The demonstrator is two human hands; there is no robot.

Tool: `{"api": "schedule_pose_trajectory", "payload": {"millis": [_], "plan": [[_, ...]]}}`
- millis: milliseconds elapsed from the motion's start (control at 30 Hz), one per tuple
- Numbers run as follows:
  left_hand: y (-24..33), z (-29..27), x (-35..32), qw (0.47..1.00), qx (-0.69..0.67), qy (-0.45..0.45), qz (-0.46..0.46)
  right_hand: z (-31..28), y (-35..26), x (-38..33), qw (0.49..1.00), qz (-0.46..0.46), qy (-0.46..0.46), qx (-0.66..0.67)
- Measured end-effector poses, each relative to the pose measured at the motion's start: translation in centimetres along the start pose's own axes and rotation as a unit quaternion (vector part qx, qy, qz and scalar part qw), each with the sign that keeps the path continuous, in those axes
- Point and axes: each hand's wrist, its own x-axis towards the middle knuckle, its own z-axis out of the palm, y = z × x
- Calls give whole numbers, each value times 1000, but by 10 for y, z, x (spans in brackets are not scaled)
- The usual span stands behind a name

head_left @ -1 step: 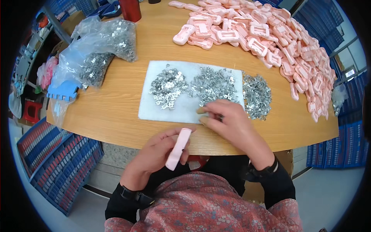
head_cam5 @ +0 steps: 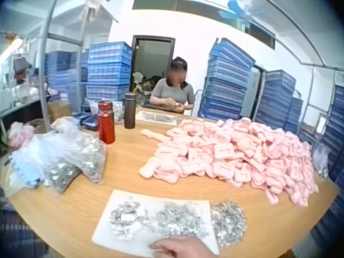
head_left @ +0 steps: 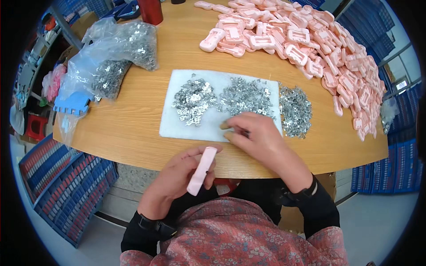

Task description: The person sits at a table and assembles pink plastic hair clips by inserting small metal components into them. They use a small pointed tool to push the metal pieces into the plastic slots. The person handles the clips one at a time, picking them from a pile and placing them back after assembly.

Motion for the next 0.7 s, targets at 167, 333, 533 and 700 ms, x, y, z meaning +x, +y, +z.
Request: {"api": "schedule_pose_trajectory", "payload": {"millis": [167,333,533,700], "plan": [[-4,-10,-16,992,-115,28,35,44,-7,43,986,-80,2,-150],[-2,-19,-18,985,-129,68,89,52,-12,56,977,-14,-40,-210],[2,-17,-15,991,3,80,107,15,-6,28,989,101,18,111],[1,-11,-3,989,105,51,95,9,-7,2,997,-44,-5,62]]}}
